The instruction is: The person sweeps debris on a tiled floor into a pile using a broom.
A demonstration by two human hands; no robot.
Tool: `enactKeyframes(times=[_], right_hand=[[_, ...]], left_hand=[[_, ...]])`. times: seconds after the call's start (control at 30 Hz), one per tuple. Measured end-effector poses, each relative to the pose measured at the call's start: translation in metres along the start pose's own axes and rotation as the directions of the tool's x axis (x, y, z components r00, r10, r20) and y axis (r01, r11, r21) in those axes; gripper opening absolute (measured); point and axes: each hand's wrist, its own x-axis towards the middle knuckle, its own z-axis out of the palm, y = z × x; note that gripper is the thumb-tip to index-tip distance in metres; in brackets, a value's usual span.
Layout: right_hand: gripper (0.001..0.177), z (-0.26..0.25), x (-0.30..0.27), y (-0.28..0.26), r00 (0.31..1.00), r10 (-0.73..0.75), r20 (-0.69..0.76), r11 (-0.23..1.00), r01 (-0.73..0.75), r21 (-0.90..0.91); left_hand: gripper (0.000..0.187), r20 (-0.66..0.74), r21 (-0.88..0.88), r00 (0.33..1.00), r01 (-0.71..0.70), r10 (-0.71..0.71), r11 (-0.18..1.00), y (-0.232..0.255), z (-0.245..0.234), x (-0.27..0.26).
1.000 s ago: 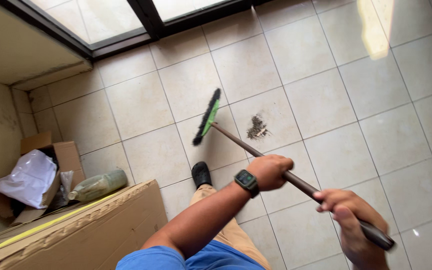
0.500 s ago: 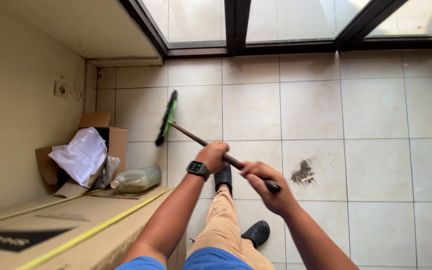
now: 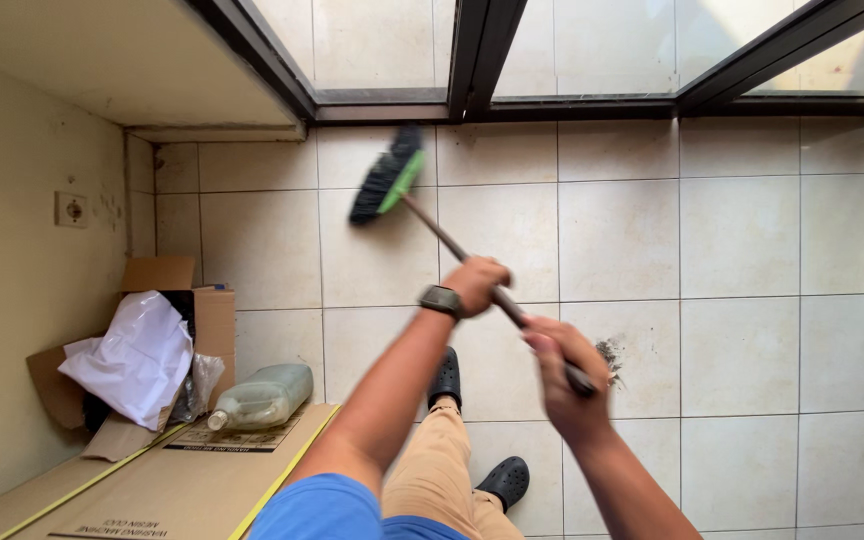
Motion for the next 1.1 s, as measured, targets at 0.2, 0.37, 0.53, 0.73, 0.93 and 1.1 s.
enactKeyframes(times=[0.2,0.37,0.53,0.73,0.93,1.1], right_hand=[[0.021,-0.103,-0.054,-0.014,0.921,0.259,-0.291,0.957,-0.285,-0.05],[0.02,-0.154,-0.111,-0.012,0.885,0.263,-0.384,0.957,-0.289,-0.01],[0.021,-0.173,-0.139,-0.01,0.937,0.169,-0.306,0.985,-0.154,0.072],[0.023,-0.157,-0.123,0.01,0.991,-0.021,-0.134,0.973,0.051,0.224],[0.007,-0.124,-0.083,0.068,0.986,-0.025,-0.162,0.981,0.055,0.184],[0.008,-0.166,-0.118,0.096,0.929,0.074,-0.364,0.987,-0.017,0.159]], left_hand=[[0.021,0.227,-0.211,0.956,-0.137,0.185,0.968,0.131,0.086,0.054],[0.02,0.498,-0.213,0.833,-0.151,0.241,0.965,0.234,0.108,0.047],[0.009,0.456,-0.197,0.849,-0.199,0.269,0.96,0.262,0.069,0.008],[0.016,0.242,-0.058,0.964,-0.1,0.111,0.993,0.192,0.034,-0.002],[0.015,0.033,-0.03,0.999,-0.007,0.008,1.0,0.127,0.087,0.036],[0.011,-0.033,-0.023,0.998,-0.063,0.062,0.998,0.15,0.187,0.068]])
